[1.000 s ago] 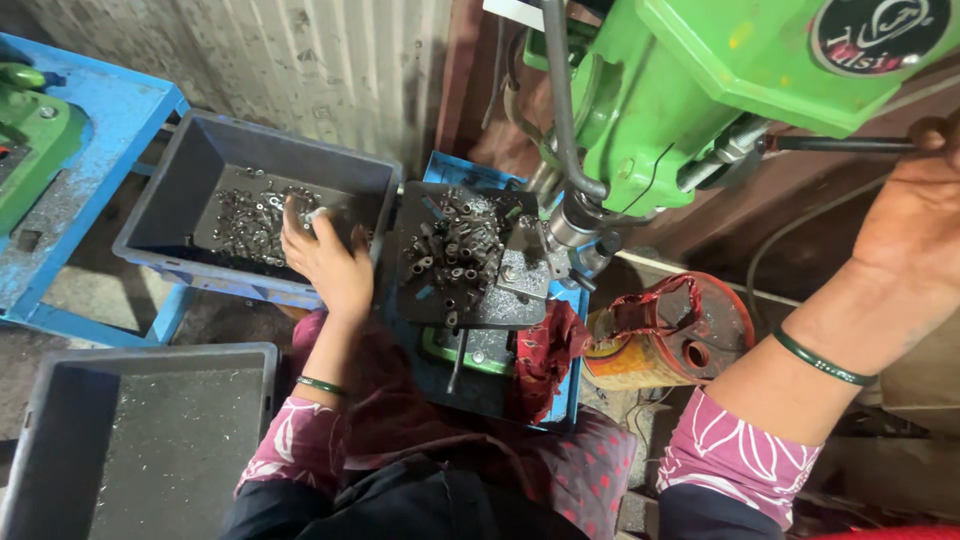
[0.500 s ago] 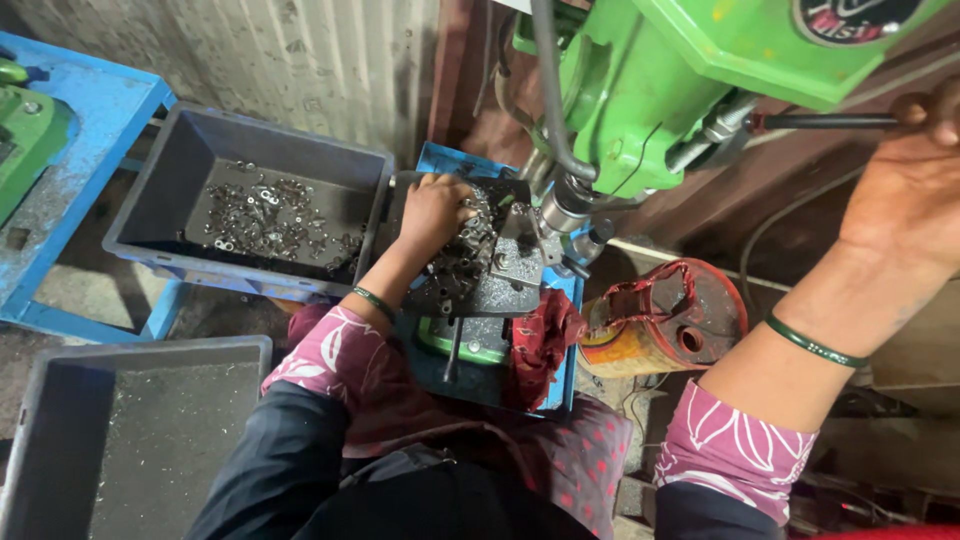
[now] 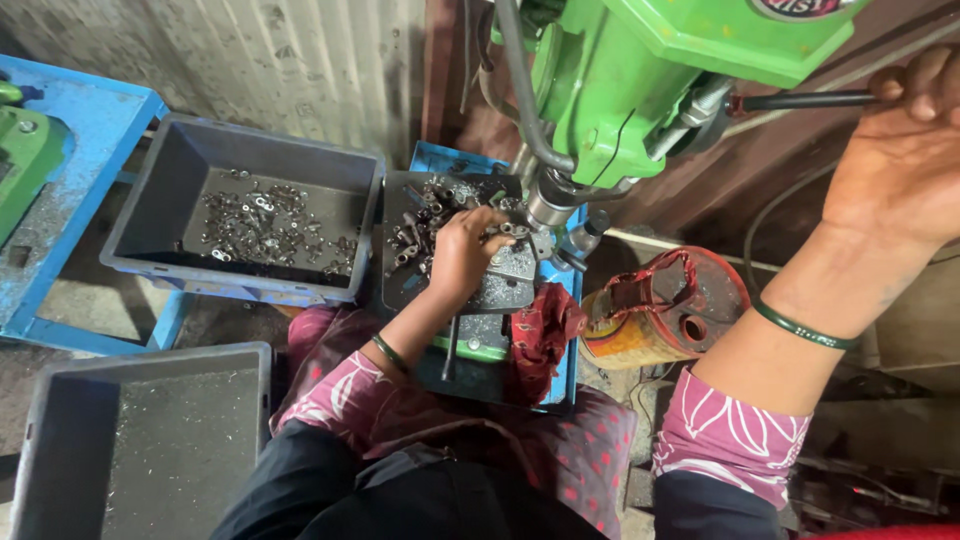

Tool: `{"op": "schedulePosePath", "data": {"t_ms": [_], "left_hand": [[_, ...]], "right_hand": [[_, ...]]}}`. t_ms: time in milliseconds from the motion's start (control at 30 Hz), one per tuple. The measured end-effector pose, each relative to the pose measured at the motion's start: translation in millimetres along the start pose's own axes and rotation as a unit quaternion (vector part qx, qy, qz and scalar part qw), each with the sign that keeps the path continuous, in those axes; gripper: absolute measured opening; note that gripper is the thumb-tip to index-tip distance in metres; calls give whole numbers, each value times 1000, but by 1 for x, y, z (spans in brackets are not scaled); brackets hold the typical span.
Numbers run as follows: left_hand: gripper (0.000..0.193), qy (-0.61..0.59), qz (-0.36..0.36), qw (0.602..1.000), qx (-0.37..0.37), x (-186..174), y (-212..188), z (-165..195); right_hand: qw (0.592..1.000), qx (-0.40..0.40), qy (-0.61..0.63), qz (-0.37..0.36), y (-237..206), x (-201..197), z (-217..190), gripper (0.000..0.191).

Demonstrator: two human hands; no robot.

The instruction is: The person picks small metal parts from a bin and places them under a drill press. They operate the drill press to drill holes in the parts one at a time, then remove the finished parts and place them in another bin. The process is repeated for multiple parts.

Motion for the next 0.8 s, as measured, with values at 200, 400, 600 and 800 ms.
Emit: {"op": "schedulePosePath", "data": {"t_ms": [200, 400, 600, 800], "left_hand": [[30, 41, 39, 996, 68, 0, -11, 12], [27, 24, 67, 996, 49, 10, -13, 12], [28, 48, 72, 996, 18, 11, -5, 10], [33, 57, 93, 994, 21, 7, -3, 13]], "right_hand": [[1000, -5, 6, -3, 1, 0, -2, 42], [1000, -12, 10, 4, -1, 14, -4, 45], [996, -76, 32, 30, -53, 54, -18, 47], [978, -169, 70, 97, -124, 86, -18, 51]]}}
Point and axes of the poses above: each hand's wrist, its own y-axis towards the middle knuckle, its own x-axis out of the palm, z = x × y, the point moved 6 cm from there along y, towards the middle knuckle, and after that the axes turned 10 degrees about z, right-handed, at the moved point
